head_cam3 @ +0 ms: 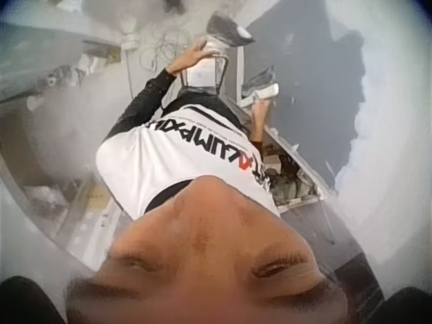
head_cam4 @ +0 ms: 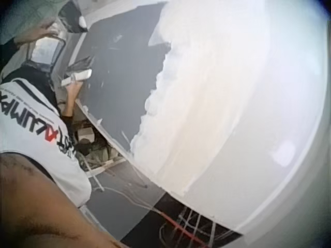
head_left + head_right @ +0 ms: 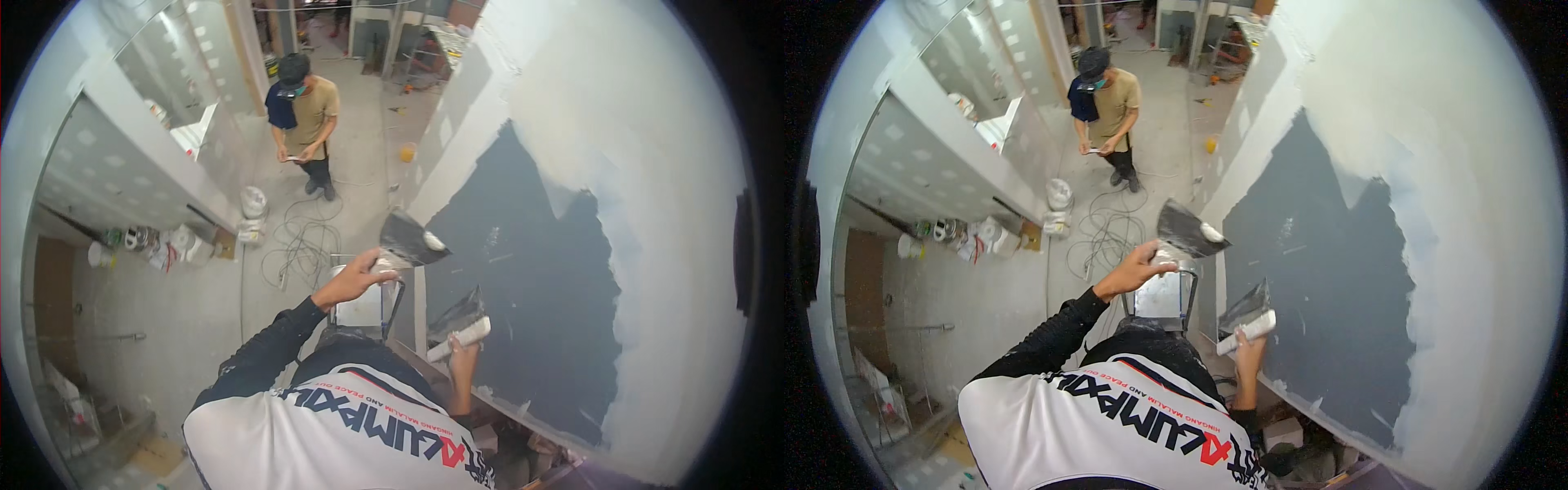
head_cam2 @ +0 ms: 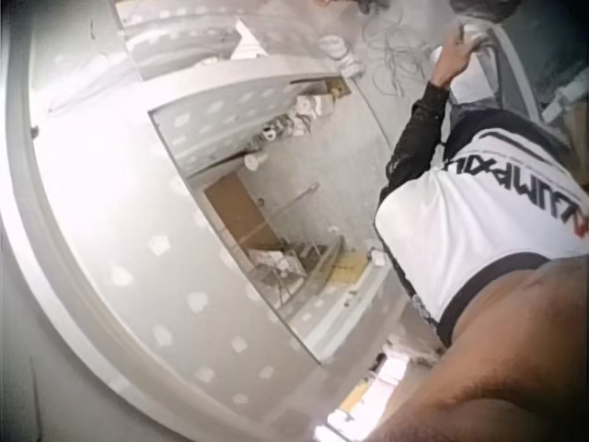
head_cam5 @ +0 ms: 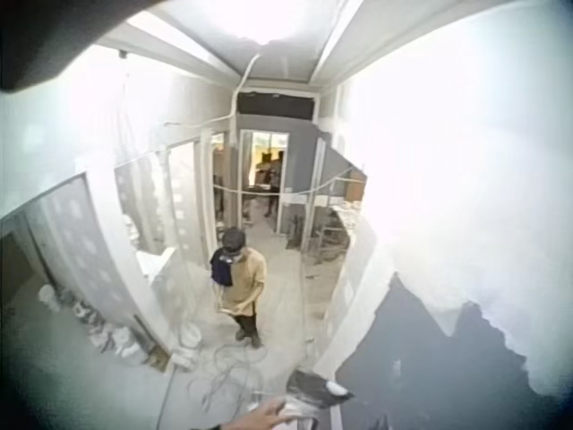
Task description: The person applies plaster onto a wall using a putty knife, scoops and mixes plaster from a board with putty knives, and applies the plaster to the wall.
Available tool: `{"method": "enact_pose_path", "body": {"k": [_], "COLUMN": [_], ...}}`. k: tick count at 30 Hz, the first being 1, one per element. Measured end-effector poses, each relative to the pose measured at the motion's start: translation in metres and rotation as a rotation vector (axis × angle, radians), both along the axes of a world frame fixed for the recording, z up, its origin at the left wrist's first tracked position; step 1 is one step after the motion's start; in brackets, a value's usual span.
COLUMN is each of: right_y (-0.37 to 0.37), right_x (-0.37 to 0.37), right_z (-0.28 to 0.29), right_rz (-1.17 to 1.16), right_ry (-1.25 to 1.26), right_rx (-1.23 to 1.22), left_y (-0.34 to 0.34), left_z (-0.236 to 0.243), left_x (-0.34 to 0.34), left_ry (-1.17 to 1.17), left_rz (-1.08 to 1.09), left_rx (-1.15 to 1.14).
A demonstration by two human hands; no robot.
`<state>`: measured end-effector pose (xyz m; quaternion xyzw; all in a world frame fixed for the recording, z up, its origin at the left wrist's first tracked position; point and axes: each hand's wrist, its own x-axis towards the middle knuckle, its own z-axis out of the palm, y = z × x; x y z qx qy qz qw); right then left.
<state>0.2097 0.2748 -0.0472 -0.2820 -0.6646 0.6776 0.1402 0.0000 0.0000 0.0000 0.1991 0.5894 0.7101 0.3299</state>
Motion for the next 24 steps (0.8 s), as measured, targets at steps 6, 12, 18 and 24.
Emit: {"method": "enact_pose_path", "body": {"k": [6, 12, 18, 24], "right_y": [-0.019, -0.069, -0.087, -0.092], "right_x": [-0.154, -0.27, -0.273, -0.261], "right_z": [-0.091, -0.168, -0.24, -0.177], "right_rz": [0.138, 0.487, 0.48, 0.722], "right_ry": [-0.088, 0.129, -0.217, -0.107], "right_rx": [0.375, 0.924, 0.745, 1.047], "left_y": [-0.061, -0.074, -0.054, -0.044], "left_z": [-0.143, -0.223, -0.224, -0.239], "left_x": [0.01, 0.004, 0.018, 0.021], "left_ry": [0.346, 0.225, 0.028, 0.286], "left_rz": [0.548, 0.699, 0.724, 0.856], "left_rx": [-0.421, -0.446, -0.464, -0.58]}}
